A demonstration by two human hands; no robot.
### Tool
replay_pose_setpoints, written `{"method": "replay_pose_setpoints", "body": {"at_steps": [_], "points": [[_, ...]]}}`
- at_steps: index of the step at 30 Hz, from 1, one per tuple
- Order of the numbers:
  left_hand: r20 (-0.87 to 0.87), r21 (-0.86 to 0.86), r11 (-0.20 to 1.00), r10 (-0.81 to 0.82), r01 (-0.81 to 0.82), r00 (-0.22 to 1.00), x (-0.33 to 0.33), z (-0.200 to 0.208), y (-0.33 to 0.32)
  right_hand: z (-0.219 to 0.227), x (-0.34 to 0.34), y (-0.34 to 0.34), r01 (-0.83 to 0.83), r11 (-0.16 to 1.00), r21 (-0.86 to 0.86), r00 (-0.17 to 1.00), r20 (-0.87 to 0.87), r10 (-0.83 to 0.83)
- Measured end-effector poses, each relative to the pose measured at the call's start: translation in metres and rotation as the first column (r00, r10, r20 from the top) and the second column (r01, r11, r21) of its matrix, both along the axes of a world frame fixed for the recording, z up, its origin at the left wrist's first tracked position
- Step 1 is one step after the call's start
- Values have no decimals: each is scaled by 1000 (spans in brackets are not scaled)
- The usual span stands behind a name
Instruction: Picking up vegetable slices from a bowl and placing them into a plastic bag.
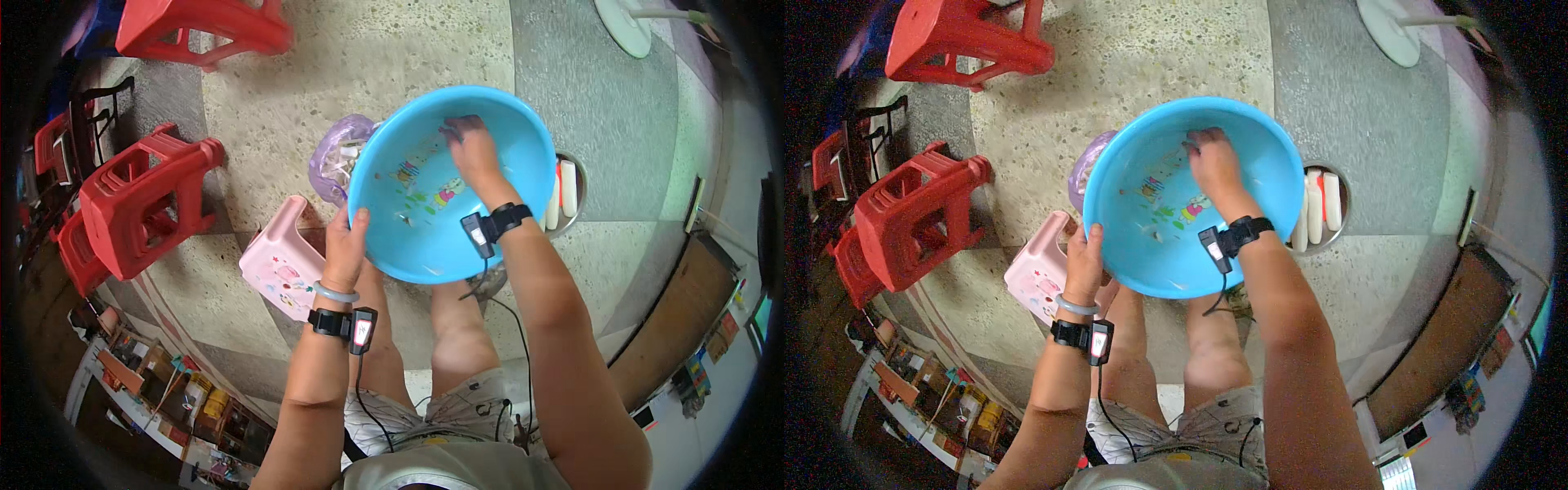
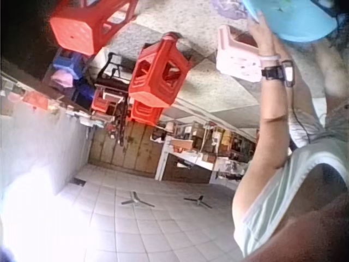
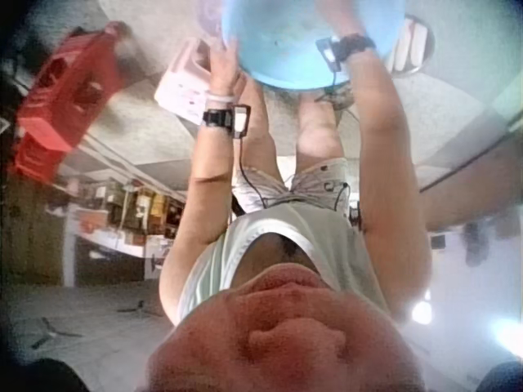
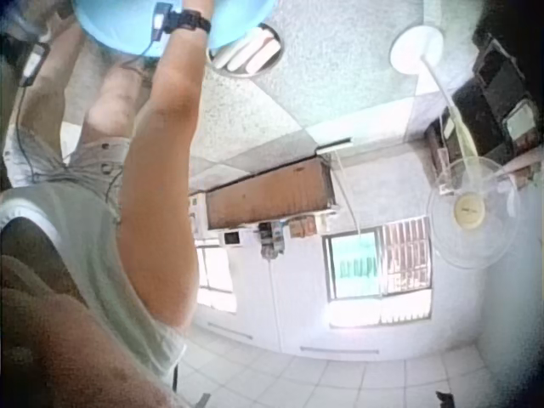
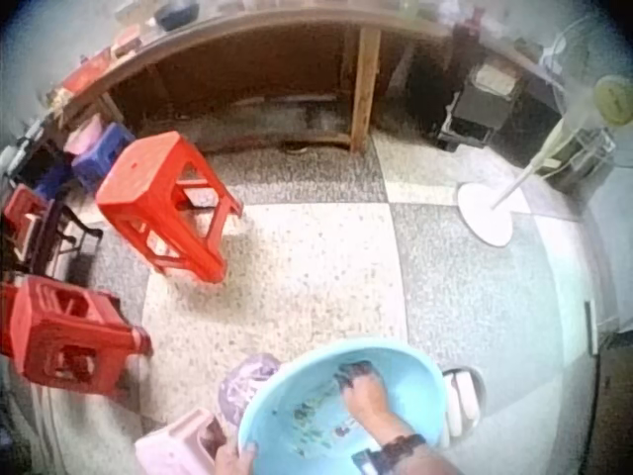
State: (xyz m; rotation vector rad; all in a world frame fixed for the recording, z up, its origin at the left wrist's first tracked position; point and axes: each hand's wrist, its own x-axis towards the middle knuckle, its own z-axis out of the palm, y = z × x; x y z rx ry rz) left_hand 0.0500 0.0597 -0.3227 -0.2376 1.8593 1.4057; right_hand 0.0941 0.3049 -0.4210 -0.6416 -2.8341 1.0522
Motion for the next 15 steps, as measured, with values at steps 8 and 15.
{"method": "replay_pose_setpoints", "body": {"at_steps": [8, 15], "points": [[-14, 2, 1000, 9, -9, 1000, -4, 1, 1, 31, 52, -96, -411, 895, -172, 864, 241, 443], [14, 4, 1000, -1, 1, 1000, -5, 13, 13, 2, 9, -81, -507, 856, -103, 857, 43, 513]]}}
